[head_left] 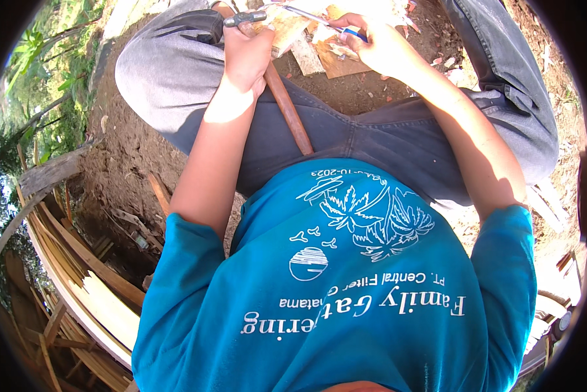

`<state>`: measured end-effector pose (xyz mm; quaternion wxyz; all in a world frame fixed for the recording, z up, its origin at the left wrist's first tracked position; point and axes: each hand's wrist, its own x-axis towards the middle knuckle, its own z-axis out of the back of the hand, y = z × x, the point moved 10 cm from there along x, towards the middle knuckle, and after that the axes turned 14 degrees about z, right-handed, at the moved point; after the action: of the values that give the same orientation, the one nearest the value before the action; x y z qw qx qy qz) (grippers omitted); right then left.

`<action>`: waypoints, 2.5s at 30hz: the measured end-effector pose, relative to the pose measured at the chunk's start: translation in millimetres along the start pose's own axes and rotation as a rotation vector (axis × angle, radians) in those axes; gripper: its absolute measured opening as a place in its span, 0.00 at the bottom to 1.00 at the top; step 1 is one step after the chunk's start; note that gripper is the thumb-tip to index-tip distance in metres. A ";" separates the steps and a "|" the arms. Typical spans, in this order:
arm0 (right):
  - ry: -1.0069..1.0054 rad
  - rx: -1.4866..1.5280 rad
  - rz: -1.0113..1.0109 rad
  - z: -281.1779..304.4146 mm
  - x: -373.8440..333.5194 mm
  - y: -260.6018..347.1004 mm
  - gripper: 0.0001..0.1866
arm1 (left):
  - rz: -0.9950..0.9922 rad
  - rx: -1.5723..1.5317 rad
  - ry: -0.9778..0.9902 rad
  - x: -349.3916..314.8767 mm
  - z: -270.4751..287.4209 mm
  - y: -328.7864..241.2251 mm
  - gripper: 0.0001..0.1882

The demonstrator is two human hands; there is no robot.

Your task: The person carves a piece of wood using a chisel and a small hammer while sitting on the ground.

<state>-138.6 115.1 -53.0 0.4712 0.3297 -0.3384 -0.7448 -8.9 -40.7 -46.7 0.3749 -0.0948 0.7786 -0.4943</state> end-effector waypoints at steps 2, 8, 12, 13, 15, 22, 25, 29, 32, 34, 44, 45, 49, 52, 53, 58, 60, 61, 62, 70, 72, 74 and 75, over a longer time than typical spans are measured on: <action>-0.015 -0.005 0.037 -2.8 6.0 -2.7 0.17 | 0.022 0.078 -0.013 3.1 1.1 3.1 0.17; -0.024 0.615 -0.326 -36.2 6.4 -10.0 0.19 | 0.095 0.072 0.049 2.4 -9.7 6.0 0.18; -0.156 0.857 -0.398 -49.1 8.9 -10.4 0.20 | 0.101 0.065 0.066 -1.1 -21.8 5.8 0.20; -0.161 0.845 -0.401 -45.2 6.4 -9.4 0.20 | 0.101 0.068 0.059 0.1 -20.5 5.3 0.20; -0.172 0.790 -0.409 -35.3 -0.1 -11.9 0.19 | 0.087 0.039 0.026 0.3 -17.6 8.3 0.18; -0.016 1.016 -0.422 -37.6 -3.0 -42.2 0.16 | 0.148 0.089 -0.025 2.7 -11.0 18.7 0.16; 0.092 1.078 -0.526 -26.0 -9.3 -62.9 0.17 | 0.097 0.090 -0.017 5.4 -10.7 18.4 0.16; 0.090 0.729 -0.534 4.2 -13.8 -89.1 0.15 | 0.074 0.084 -0.056 6.6 -6.8 18.3 0.15; 0.059 0.296 -0.233 30.3 -11.5 -37.8 0.17 | 0.157 0.134 -0.097 6.8 -4.5 21.6 0.15; 0.062 0.118 -0.226 31.2 -32.4 -12.9 0.17 | 0.196 0.142 -0.125 9.2 4.4 29.4 0.14; -0.107 -0.117 -0.034 17.0 -85.0 11.4 0.20 | 0.231 0.119 -0.084 9.7 -5.3 29.0 0.14; -0.097 -0.147 -0.050 16.1 -78.2 15.0 0.20 | 0.213 0.137 -0.096 9.2 -5.5 27.4 0.14; -0.164 -0.208 0.097 21.4 -66.7 31.8 0.16 | 0.158 0.161 -0.100 10.5 -3.1 27.1 0.13; -0.159 -0.225 0.093 17.1 -64.1 28.7 0.15 | 0.139 0.092 -0.110 6.8 -7.1 24.9 0.12; -0.154 -0.241 0.084 16.3 -62.9 28.7 0.15 | 0.134 0.061 -0.122 4.7 -8.3 23.4 0.12; -0.062 -0.283 -0.057 10.8 -54.9 8.3 0.18 | 0.248 0.116 -0.078 5.5 -9.7 30.8 0.16; -0.031 -0.284 -0.056 10.8 -45.8 2.1 0.20 | 0.264 0.118 -0.071 5.3 -9.4 34.0 0.15; -0.015 -0.284 -0.056 11.1 -42.5 -0.5 0.20 | 0.274 0.104 -0.052 5.9 -10.2 35.3 0.15; -0.007 -0.291 -0.019 14.3 -37.5 6.1 0.21 | 0.283 0.093 -0.035 7.0 -10.0 36.6 0.15; -0.050 0.497 -0.372 -16.0 -44.4 -42.4 0.21 | 0.286 0.130 -0.040 15.0 -5.8 40.5 0.16; -0.180 0.893 -0.483 -26.5 -51.9 -27.2 0.16 | 0.279 0.158 -0.041 14.8 -5.0 38.6 0.18; -0.177 0.806 -0.447 -13.4 -43.6 -41.3 0.14 | 0.235 0.168 -0.031 17.1 -4.7 37.1 0.17; -0.175 0.762 -0.429 -3.7 -40.7 -43.3 0.14 | 0.259 0.162 -0.042 15.5 -4.8 37.3 0.16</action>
<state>-142.5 166.3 -83.3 0.1207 0.4780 -0.5513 -0.6730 -14.7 -27.0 -84.6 0.4582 0.0265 0.7339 -0.5007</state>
